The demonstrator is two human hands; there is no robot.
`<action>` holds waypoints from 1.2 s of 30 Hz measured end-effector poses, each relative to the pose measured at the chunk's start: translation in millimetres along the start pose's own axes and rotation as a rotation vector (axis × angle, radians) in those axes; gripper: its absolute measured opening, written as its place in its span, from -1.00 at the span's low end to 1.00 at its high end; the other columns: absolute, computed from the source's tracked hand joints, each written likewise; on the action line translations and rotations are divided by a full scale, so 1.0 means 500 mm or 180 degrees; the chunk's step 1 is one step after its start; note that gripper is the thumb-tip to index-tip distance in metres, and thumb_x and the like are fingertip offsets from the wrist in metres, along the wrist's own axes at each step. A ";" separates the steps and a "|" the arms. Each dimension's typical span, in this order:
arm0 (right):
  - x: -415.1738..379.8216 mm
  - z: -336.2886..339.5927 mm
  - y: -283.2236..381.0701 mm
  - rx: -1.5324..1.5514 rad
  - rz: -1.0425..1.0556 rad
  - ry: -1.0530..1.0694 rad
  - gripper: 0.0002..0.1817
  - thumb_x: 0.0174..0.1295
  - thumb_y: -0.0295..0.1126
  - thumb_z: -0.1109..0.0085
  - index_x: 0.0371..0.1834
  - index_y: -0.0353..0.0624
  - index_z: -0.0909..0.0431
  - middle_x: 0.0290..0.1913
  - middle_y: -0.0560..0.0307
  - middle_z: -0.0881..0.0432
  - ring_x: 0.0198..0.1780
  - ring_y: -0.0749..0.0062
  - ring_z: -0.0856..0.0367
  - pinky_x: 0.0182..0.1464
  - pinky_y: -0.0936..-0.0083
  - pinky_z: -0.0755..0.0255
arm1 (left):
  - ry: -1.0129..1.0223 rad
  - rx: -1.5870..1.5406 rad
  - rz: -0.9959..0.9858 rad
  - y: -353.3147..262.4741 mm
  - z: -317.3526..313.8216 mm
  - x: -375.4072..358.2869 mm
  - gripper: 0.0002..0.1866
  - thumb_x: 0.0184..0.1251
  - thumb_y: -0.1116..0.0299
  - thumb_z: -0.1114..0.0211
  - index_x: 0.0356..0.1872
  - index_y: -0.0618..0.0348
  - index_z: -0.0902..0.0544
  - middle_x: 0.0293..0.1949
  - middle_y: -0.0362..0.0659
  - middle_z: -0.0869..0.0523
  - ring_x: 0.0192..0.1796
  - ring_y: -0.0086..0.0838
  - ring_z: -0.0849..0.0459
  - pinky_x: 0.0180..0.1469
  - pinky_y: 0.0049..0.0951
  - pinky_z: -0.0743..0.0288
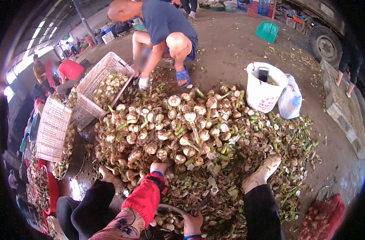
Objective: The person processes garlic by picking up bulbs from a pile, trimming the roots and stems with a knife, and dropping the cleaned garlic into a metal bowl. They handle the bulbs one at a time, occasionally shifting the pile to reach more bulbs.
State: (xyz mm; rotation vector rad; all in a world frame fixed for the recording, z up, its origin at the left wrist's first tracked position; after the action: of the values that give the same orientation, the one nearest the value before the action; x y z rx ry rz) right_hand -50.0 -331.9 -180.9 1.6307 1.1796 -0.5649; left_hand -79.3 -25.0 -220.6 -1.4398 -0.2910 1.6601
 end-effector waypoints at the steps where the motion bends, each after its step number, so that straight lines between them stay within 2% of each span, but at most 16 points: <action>1: 0.000 0.004 -0.003 -0.0089 -0.0049 -0.0023 -0.72 0.12 -0.69 -0.06 -0.08 -0.31 -0.37 -0.26 -0.06 -0.54 -0.48 0.27 -0.53 -0.57 0.40 -0.49 | 0.0176 -0.0445 -0.0357 0.018 -0.006 0.012 -0.63 0.04 0.51 -0.33 -0.05 0.25 -0.54 -0.18 -0.02 -0.67 -0.26 -0.40 -0.68 -0.25 -0.44 -0.55; 5: 0.024 0.035 -0.018 0.0202 0.0372 0.0090 -0.80 0.12 -0.58 -0.06 -0.17 -0.29 -0.46 -0.32 0.03 -0.56 -0.45 0.32 -0.54 -0.50 0.39 -0.48 | 0.1084 -0.1498 -0.1553 0.069 0.027 -0.047 -0.51 0.02 0.55 -0.36 0.05 0.23 -0.46 -0.20 -0.09 -0.66 -0.20 -0.32 -0.66 -0.11 -0.36 -0.54; 7: 0.018 0.029 0.002 0.0255 0.0703 -0.0091 -0.77 -0.12 -0.64 -0.21 -0.31 -0.26 -0.56 -0.45 0.12 -0.59 -0.55 0.39 -0.54 -0.58 0.47 -0.40 | 0.1423 -0.1654 -0.1401 0.108 0.041 -0.088 -0.50 0.05 0.54 -0.31 0.09 0.19 -0.44 -0.13 -0.11 -0.63 -0.10 -0.30 -0.62 0.01 -0.30 -0.50; 9: 0.015 0.037 0.001 0.0203 0.0340 0.0002 -0.81 -0.09 -0.63 -0.18 -0.34 -0.26 -0.57 -0.44 0.13 -0.59 -0.50 0.38 -0.56 -0.50 0.45 -0.44 | 0.1592 -0.2236 -0.0255 0.049 0.038 -0.265 -0.58 0.12 0.50 -0.22 0.06 0.14 -0.46 -0.07 -0.16 -0.60 -0.01 -0.31 -0.58 0.10 -0.24 -0.46; 12: 0.033 0.049 -0.012 -0.0477 0.0469 0.0253 -0.58 0.19 -0.18 0.15 -0.11 -0.32 -0.47 -0.28 0.01 -0.58 -0.40 0.20 -0.55 -0.37 0.36 -0.48 | 0.2095 -0.2810 0.0460 0.026 -0.006 -0.355 -0.72 0.16 0.46 -0.21 -0.07 0.18 -0.53 -0.16 -0.17 -0.63 -0.13 -0.33 -0.61 0.00 -0.30 -0.51; 14: 0.028 0.049 -0.001 -0.0695 0.0564 0.0141 -0.56 0.17 -0.25 0.03 0.01 -0.36 -0.38 -0.33 0.04 -0.59 -0.42 0.27 -0.53 -0.36 0.40 -0.46 | 0.1844 -0.2556 0.0350 -0.011 -0.054 -0.340 -0.79 0.23 0.38 -0.22 -0.12 0.13 -0.54 -0.22 -0.19 -0.61 -0.22 -0.37 -0.58 -0.09 -0.39 -0.50; 18: -0.032 0.038 0.052 -0.1009 0.0150 -0.0343 -0.34 0.12 -0.40 -0.22 0.27 -0.44 -0.19 -0.42 0.12 -0.61 -0.47 0.40 -0.50 -0.32 0.48 -0.41 | 0.2330 -0.1958 -0.0334 -0.254 -0.266 -0.333 -0.83 0.27 0.34 -0.22 -0.15 0.09 -0.56 -0.28 -0.20 -0.59 -0.27 -0.46 -0.57 -0.25 -0.48 -0.50; 20: -0.068 0.022 0.072 0.0160 0.0546 -0.0418 -0.16 0.13 -0.44 -0.18 0.41 -0.40 0.11 -0.57 0.08 -0.55 -0.69 0.41 -0.41 -0.61 0.48 -0.31 | 0.2434 -0.2071 -0.0555 -0.419 -0.380 -0.375 -0.80 0.26 0.30 -0.25 -0.13 0.06 -0.55 -0.27 -0.23 -0.55 -0.26 -0.52 -0.54 -0.31 -0.56 -0.48; 21: -0.040 0.028 0.058 0.0353 0.0380 -0.0303 -0.17 0.13 -0.45 -0.18 0.41 -0.38 0.10 -0.58 0.08 -0.54 -0.69 0.42 -0.40 -0.62 0.51 -0.30 | 0.2714 -0.1808 -0.1163 -0.506 -0.435 -0.389 -0.79 0.23 0.26 -0.28 -0.16 0.02 -0.54 -0.30 -0.26 -0.53 -0.35 -0.51 -0.53 -0.35 -0.51 -0.49; 23: -0.028 0.031 0.067 0.0120 0.0088 -0.0515 -0.21 0.13 -0.50 -0.18 0.39 -0.38 0.04 -0.59 0.08 -0.54 -0.70 0.43 -0.40 -0.64 0.50 -0.31 | 0.3188 -0.1713 -0.1138 -0.630 -0.487 -0.463 -0.82 0.22 0.24 -0.30 -0.26 0.03 -0.54 -0.33 -0.25 -0.54 -0.34 -0.42 -0.54 -0.31 -0.35 -0.50; 26: -0.004 0.041 0.061 -0.0764 -0.0061 -0.0384 -0.38 0.19 -0.42 -0.13 0.30 -0.37 -0.18 -0.51 0.05 -0.61 -0.53 0.33 -0.51 -0.37 0.35 -0.46 | 0.3066 -0.1166 -0.1395 -0.683 -0.489 -0.517 -0.84 0.24 0.25 -0.26 -0.26 0.05 -0.52 -0.37 -0.23 -0.54 -0.34 -0.40 -0.57 -0.32 -0.39 -0.53; 28: 0.003 0.044 0.066 -0.0728 0.0009 -0.0291 -0.44 0.18 -0.43 -0.12 0.25 -0.35 -0.22 -0.48 0.05 -0.61 -0.51 0.33 -0.52 -0.35 0.36 -0.47 | 0.2987 -0.0796 -0.2109 -0.650 -0.435 -0.546 -0.82 0.27 0.26 -0.22 -0.20 0.08 -0.51 -0.35 -0.24 -0.54 -0.33 -0.45 -0.57 -0.29 -0.45 -0.53; 32: 0.024 0.041 0.088 -0.0264 0.0230 -0.0212 -0.55 0.16 -0.46 -0.10 0.13 -0.32 -0.30 -0.41 0.06 -0.61 -0.45 0.34 -0.53 -0.31 0.39 -0.47 | 0.2867 0.0281 -0.1968 -0.468 -0.334 -0.445 -0.62 0.25 0.30 -0.21 0.02 0.18 -0.33 -0.46 -0.31 -0.43 -0.42 -0.54 -0.47 -0.34 -0.50 -0.46; 33: 0.031 0.044 0.087 -0.0138 0.0312 -0.0205 -0.57 0.15 -0.47 -0.09 0.10 -0.31 -0.32 -0.39 0.06 -0.60 -0.44 0.34 -0.53 -0.30 0.40 -0.47 | 0.2425 0.0011 -0.1680 -0.406 -0.284 -0.417 -0.77 0.25 0.39 -0.17 -0.12 0.15 -0.39 -0.49 -0.32 -0.41 -0.44 -0.54 -0.44 -0.39 -0.51 -0.41; 34: 0.036 0.044 0.084 -0.0063 0.0336 -0.0187 -0.60 0.14 -0.48 -0.08 0.07 -0.30 -0.34 -0.38 0.06 -0.60 -0.43 0.34 -0.53 -0.29 0.40 -0.47 | 0.3331 -0.2310 -0.0075 -0.300 -0.260 -0.292 -0.93 0.28 0.45 -0.10 -0.25 0.11 -0.46 -0.51 -0.31 -0.39 -0.44 -0.52 -0.41 -0.39 -0.57 -0.36; 36: 0.042 0.059 0.075 0.0107 0.0448 -0.0176 -0.65 0.13 -0.49 -0.07 0.02 -0.28 -0.38 -0.34 0.06 -0.60 -0.40 0.34 -0.54 -0.27 0.41 -0.47 | 0.2089 -0.3052 -0.0271 -0.149 -0.155 -0.145 -0.98 0.20 0.41 -0.17 -0.39 0.08 -0.52 -0.50 -0.25 -0.53 -0.41 -0.42 -0.51 -0.38 -0.42 -0.39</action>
State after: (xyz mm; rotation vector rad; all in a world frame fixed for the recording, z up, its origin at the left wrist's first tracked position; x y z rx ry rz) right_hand -2.8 -350.5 -192.3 1.7010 1.0109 -0.5386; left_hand 18.0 -63.5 -144.5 -2.5261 -0.8131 0.8750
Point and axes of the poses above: each hand's wrist, its own x-axis towards the middle knuckle, its own z-axis out of the back of the hand, y = z × x, the point moved 6 cm from there along x, towards the middle knuckle
